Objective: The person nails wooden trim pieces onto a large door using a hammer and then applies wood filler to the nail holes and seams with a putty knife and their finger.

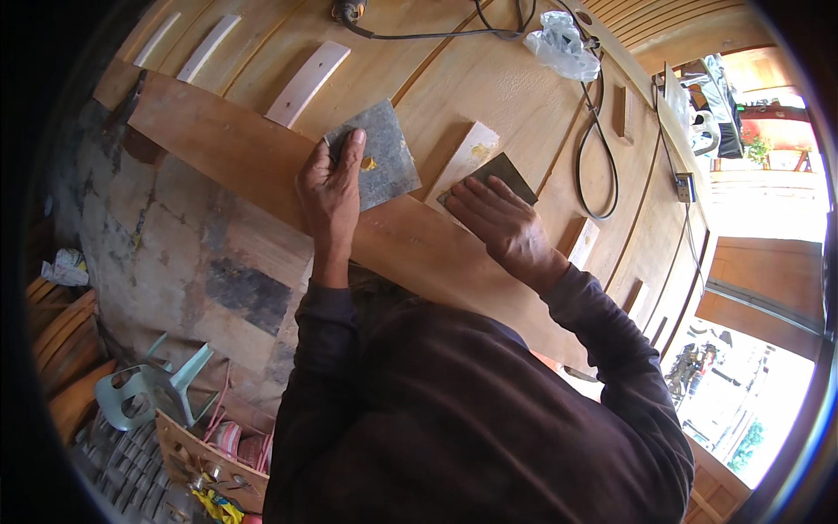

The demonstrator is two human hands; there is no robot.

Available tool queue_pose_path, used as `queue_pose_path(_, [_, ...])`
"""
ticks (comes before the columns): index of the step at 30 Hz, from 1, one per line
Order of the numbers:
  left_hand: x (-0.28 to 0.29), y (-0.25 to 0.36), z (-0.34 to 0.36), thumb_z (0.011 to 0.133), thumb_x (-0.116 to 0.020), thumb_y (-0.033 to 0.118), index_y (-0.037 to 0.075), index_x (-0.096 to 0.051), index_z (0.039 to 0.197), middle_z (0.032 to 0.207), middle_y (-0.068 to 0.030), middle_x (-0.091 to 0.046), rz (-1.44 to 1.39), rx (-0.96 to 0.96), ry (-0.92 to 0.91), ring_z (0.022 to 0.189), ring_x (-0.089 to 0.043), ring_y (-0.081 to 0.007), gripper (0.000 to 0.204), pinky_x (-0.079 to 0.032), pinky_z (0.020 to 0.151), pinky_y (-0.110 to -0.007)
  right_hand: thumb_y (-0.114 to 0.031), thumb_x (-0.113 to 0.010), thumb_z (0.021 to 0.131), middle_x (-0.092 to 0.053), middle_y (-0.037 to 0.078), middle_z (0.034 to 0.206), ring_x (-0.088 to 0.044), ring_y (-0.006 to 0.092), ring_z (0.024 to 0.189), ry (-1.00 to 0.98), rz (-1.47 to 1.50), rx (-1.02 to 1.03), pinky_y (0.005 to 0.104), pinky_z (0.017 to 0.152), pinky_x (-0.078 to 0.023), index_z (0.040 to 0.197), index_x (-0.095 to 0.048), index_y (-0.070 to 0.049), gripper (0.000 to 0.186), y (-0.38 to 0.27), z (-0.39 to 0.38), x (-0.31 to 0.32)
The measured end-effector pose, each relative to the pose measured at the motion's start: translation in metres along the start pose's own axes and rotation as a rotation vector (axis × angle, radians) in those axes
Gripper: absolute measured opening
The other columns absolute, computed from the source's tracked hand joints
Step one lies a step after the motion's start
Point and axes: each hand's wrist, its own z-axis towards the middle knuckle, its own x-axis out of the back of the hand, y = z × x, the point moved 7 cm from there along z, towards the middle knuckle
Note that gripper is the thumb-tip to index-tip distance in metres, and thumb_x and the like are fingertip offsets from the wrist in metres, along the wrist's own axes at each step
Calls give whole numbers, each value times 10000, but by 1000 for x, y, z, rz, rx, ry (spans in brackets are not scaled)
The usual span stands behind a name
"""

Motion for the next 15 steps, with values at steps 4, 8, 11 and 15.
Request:
queue_pose_path(4, [-3,1,-1,1052,-757,260,-33,-747,1028,897,1,-750,-55,0,-2,833,-620,-39,294,-526,765,-254,-105,-632,934,-680,115,1430,-613,286,1392,-18,30,-12,486,1209,-476,1421,-666,-81,488,1,2,4])
queue_pose_path(8, [-3,2,-2,1054,-754,255,-38,-744,1031,900,-1,-751,-49,-2,8,829,-617,-42,294,-523,762,-251,-57,-646,898,-685,125,1411,-612,294,1385,-13,62,-30,482,1197,-481,1379,-689,-63,483,-2,3,11])
queue_pose_path(11, [0,0,0,1049,-760,257,-42,-743,1045,899,-5,-750,-37,-13,-6,822,-616,-46,300,-521,754,-254,-15,-662,864,-719,122,1349,-659,297,1322,13,68,-18,459,1151,-522,1330,-722,-80,474,-3,4,19])
queue_pose_path(15, [-2,-1,1,1051,-754,297,-39,-748,1059,900,-2,-743,1,27,-20,825,-618,-51,335,-520,753,-264,45,-660,825,-771,114,1236,-733,297,1193,99,146,-109,423,1042,-592,1268,-753,-95,474,-1,11,42])
